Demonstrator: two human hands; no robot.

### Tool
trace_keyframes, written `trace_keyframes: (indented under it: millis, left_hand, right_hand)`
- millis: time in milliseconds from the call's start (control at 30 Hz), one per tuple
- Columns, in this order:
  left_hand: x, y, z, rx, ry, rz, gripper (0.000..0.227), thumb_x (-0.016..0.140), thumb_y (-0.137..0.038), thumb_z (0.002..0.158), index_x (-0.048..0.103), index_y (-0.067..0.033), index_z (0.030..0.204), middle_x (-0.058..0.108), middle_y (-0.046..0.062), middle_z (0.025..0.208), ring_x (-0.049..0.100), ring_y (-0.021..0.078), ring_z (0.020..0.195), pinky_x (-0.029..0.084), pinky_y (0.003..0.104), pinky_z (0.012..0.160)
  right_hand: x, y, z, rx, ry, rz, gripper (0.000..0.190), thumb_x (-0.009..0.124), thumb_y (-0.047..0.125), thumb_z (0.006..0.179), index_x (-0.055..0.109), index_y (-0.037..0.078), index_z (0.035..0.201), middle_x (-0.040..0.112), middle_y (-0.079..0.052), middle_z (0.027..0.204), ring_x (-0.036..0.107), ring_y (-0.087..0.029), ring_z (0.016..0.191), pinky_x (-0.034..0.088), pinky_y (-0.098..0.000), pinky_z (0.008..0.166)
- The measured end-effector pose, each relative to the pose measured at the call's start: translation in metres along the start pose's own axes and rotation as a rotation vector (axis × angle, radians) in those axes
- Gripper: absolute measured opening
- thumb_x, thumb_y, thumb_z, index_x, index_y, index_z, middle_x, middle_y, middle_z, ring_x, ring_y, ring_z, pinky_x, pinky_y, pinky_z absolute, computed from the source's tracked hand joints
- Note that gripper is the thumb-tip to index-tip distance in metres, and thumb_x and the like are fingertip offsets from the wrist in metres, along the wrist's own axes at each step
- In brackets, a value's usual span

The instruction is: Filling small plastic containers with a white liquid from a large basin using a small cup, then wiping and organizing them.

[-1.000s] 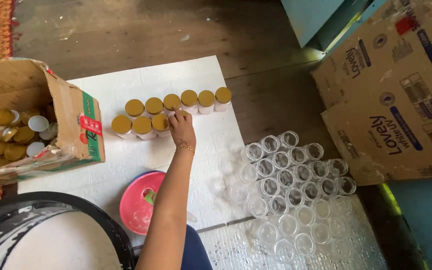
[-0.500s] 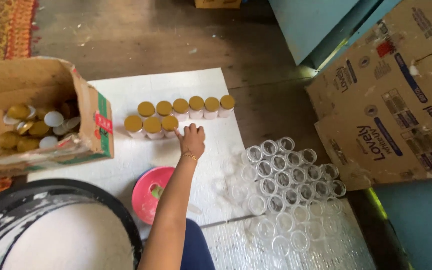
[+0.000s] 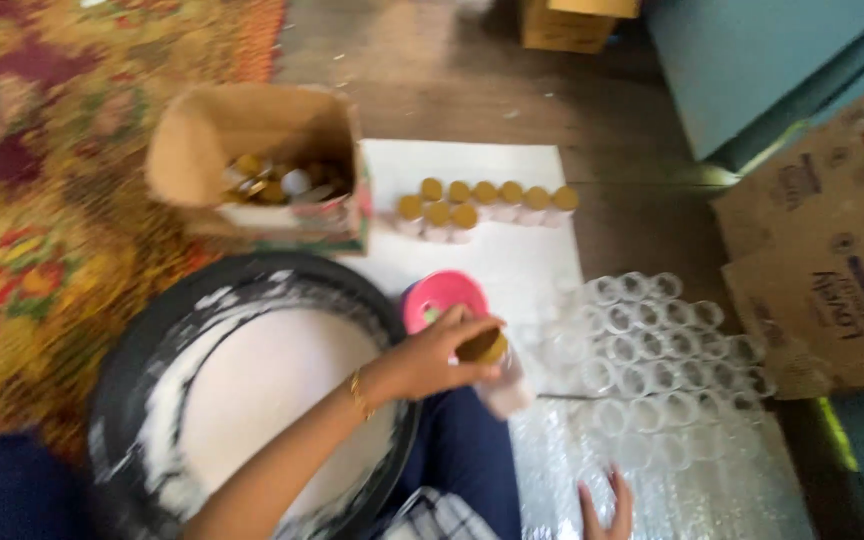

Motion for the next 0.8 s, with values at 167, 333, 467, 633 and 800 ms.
trace_keyframes:
  millis: [167,333,467,633,800]
  left_hand:
    - [0.014,-0.033,-0.122,-0.053,-0.028,-0.046,0.057,0.07,-0.034,0.088,0.057,-0.0181,0.141,0.047,0.004,0.115,0.056,0.0199,0.099,0.046,0.03,0.088]
    - [0.058,0.016,-0.197,-0.058,-0.86,-0.937,0.056,0.075,-0.016,0.085,0.051,-0.0038,0.134,0.059,0.011,0.125,0.057,0.0206,0.117,0.045,0.032,0.102]
    - [0.082,0.021,-0.238,-0.2,-1.002,-0.689,0.079,0.059,-0.055,0.09,0.039,-0.003,0.146,0.052,0.016,0.144,0.054,0.0287,0.129,0.04,0.038,0.108]
    - [0.075,0.04,-0.261,-0.228,-1.034,-0.696,0.063,0.029,-0.034,0.101,0.019,-0.0046,0.156,0.042,0.019,0.151,0.052,0.0304,0.129,0.041,0.042,0.108]
    - [0.079,0.063,-0.254,-0.321,-1.075,-1.112,0.044,0.03,-0.037,0.102,0.051,-0.0054,0.123,0.058,0.012,0.105,0.054,0.0174,0.084,0.043,0.03,0.068]
  right_hand:
    - [0.094,0.342,0.016,-0.091,0.602,0.446,0.121,0.092,0.013,0.057,0.021,0.007,0.156,0.054,-0.027,0.143,0.054,-0.036,0.134,0.046,-0.0517,0.109]
    - [0.151,0.443,-0.01,-0.24,0.956,0.546,0.065,0.077,-0.014,0.076,0.059,-0.001,0.137,0.057,-0.013,0.136,0.06,-0.026,0.121,0.051,-0.0349,0.102]
    - [0.189,0.42,-0.045,0.018,0.676,0.629,0.084,0.071,-0.007,0.08,0.037,0.009,0.156,0.055,-0.019,0.142,0.061,-0.028,0.118,0.055,-0.037,0.095]
    - [0.197,0.433,-0.065,-0.304,0.62,-0.113,0.047,0.055,0.041,0.093,0.062,0.009,0.127,0.069,-0.004,0.102,0.065,-0.019,0.079,0.053,-0.0304,0.071]
    - [0.226,0.452,-0.08,-0.778,0.346,-0.191,0.029,0.068,0.025,0.082,0.069,0.005,0.103,0.061,-0.008,0.087,0.057,-0.023,0.06,0.046,-0.0321,0.054]
Point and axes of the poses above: each hand's wrist, its own z-axis towards the middle knuckle, its own x-axis out of the palm, y = z × x, the point moved 2 cm from there along z, towards the middle knuckle
